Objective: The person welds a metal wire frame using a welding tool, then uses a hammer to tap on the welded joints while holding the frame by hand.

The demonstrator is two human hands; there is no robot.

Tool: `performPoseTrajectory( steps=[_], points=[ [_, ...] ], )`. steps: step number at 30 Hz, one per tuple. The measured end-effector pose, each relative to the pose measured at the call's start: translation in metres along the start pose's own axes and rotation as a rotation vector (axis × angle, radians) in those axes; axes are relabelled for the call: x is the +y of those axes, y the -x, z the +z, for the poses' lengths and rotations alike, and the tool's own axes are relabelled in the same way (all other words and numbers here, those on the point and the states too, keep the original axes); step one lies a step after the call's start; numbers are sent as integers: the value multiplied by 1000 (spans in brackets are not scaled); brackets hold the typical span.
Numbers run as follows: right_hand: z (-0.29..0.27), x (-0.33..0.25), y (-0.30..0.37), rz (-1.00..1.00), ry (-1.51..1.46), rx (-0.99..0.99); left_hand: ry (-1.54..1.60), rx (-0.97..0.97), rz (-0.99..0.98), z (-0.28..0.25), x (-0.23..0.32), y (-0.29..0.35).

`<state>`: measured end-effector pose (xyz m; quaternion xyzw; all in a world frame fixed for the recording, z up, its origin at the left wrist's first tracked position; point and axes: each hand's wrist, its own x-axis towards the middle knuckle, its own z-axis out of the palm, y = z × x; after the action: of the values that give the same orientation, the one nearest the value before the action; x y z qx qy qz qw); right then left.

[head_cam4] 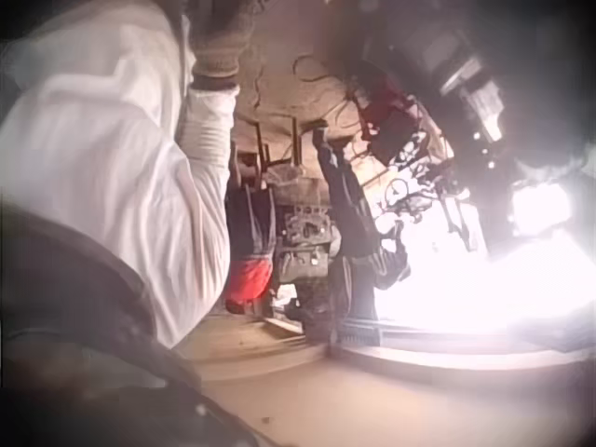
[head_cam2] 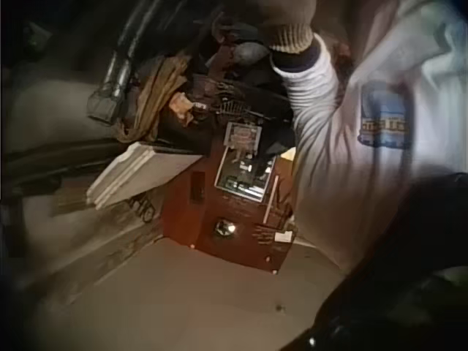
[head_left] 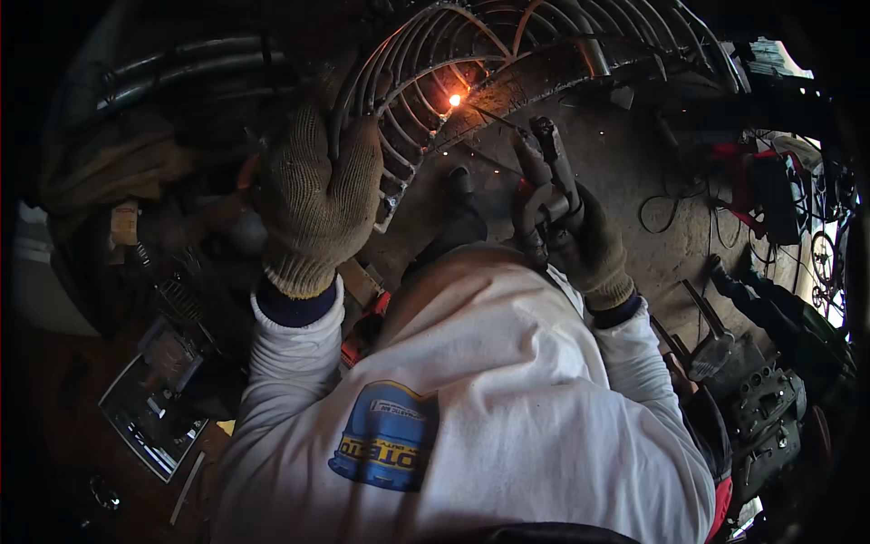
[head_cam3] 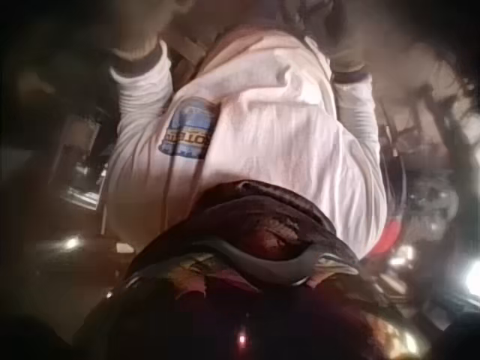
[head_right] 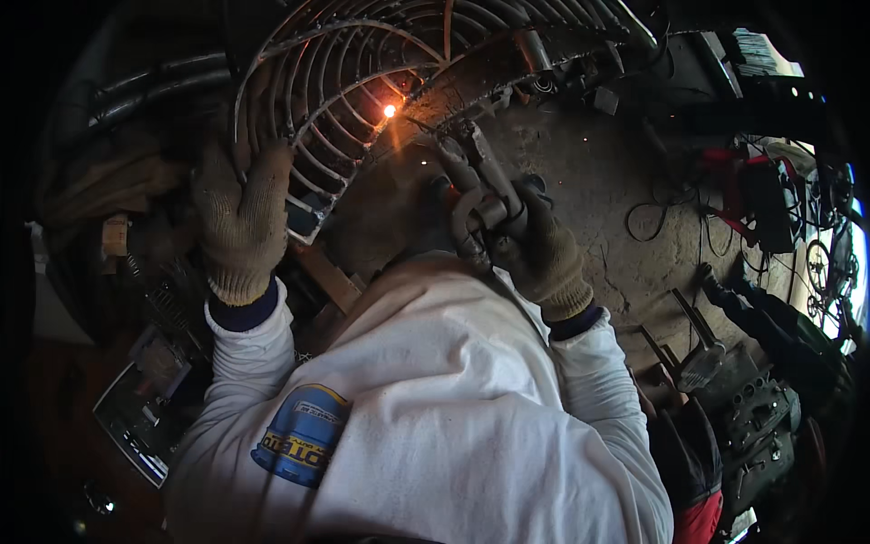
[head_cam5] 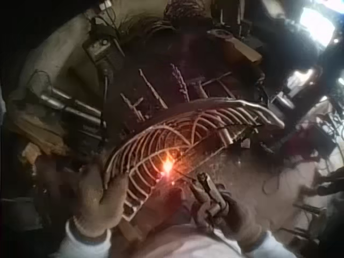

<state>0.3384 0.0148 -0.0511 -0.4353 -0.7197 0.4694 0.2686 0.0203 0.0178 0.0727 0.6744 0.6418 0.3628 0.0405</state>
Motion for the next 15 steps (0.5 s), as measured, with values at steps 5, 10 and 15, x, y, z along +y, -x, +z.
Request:
performPoseTrajectory(
  steps=[5,10,15],
  points=[
    [0,4,2,-23,4,-9,58,-33,45,-3,5,-5],
    [6,-3,-1,-81,-179,9,25,-84,62,-7,14,-9],
    [-9,-57,-28,-47,-174,-169,-341,-214,-68,-13,13,5]
  ],
)
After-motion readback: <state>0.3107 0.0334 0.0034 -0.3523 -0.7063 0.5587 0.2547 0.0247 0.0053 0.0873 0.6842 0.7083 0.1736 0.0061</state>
